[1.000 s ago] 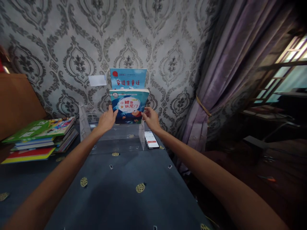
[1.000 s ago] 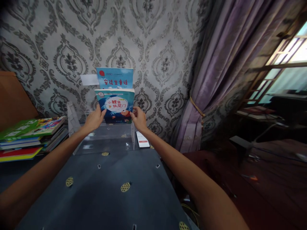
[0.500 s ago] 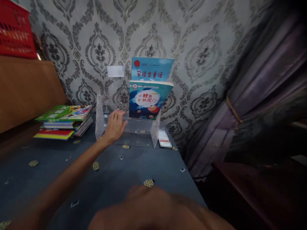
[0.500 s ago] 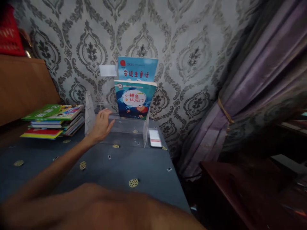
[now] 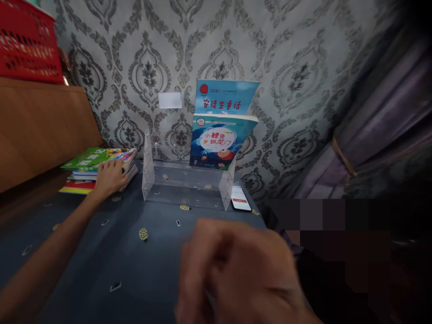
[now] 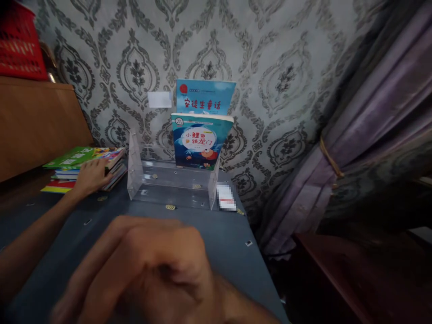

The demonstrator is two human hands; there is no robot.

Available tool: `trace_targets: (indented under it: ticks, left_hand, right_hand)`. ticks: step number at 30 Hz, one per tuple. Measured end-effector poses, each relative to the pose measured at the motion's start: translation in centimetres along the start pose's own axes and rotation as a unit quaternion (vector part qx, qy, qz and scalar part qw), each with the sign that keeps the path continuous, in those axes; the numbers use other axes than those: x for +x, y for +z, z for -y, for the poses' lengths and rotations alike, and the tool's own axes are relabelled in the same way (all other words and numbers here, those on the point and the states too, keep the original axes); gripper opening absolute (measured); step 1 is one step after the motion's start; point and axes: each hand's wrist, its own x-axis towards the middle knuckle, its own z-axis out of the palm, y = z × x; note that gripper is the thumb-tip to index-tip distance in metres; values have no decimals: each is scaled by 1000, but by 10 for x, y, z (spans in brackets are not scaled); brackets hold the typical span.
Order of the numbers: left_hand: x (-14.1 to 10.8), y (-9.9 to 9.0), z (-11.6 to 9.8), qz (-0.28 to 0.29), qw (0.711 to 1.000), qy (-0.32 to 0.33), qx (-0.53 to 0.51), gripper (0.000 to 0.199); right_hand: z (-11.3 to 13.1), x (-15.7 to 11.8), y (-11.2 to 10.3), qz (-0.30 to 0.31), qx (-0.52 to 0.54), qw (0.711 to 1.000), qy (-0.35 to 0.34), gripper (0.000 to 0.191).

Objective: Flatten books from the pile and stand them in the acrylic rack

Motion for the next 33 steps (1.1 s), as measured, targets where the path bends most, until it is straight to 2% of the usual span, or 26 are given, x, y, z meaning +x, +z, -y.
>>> trace_targets:
  ticks: [3,5,8,11,16,19,23,27,30,33]
  left_hand:
    - [2,0,5,8,999,15,28,43]
    - [2,-1,6,7,999,29,37,39]
    - [0,-3,10,10,998,48,46,37]
    - [-11,-6,17,4,997,60,43,38]
    - [-50,-16,29,-40,995,95,-17,41]
    - [-79,-23,30,-61,990,111,-56,42]
    - [-117,-29,25,-94,987,113,-69,42]
    - [-150,-26,15,-114,980,145,-78,41]
    - [-170,-21,11,-102,976,178,-66,43]
    - [-187,-16,19,-68,978,193,-48,49]
  right_hand:
    - [-31,6,7,-34,33,999,8,34]
    - [-61,4,9,-36,22,998,53,27]
    - [-104,0,5,-74,84,983,144,13]
    - [-134,3,0,-140,130,962,194,29]
    - [-162,32,5,-177,219,924,259,51]
    - [-178,58,14,-182,295,891,292,56]
    - [-198,97,25,-161,382,856,310,52]
    - [-218,127,41,-172,372,851,328,37]
    - [-231,129,57,-211,322,854,351,27]
    - [-237,108,66,-220,305,852,365,30]
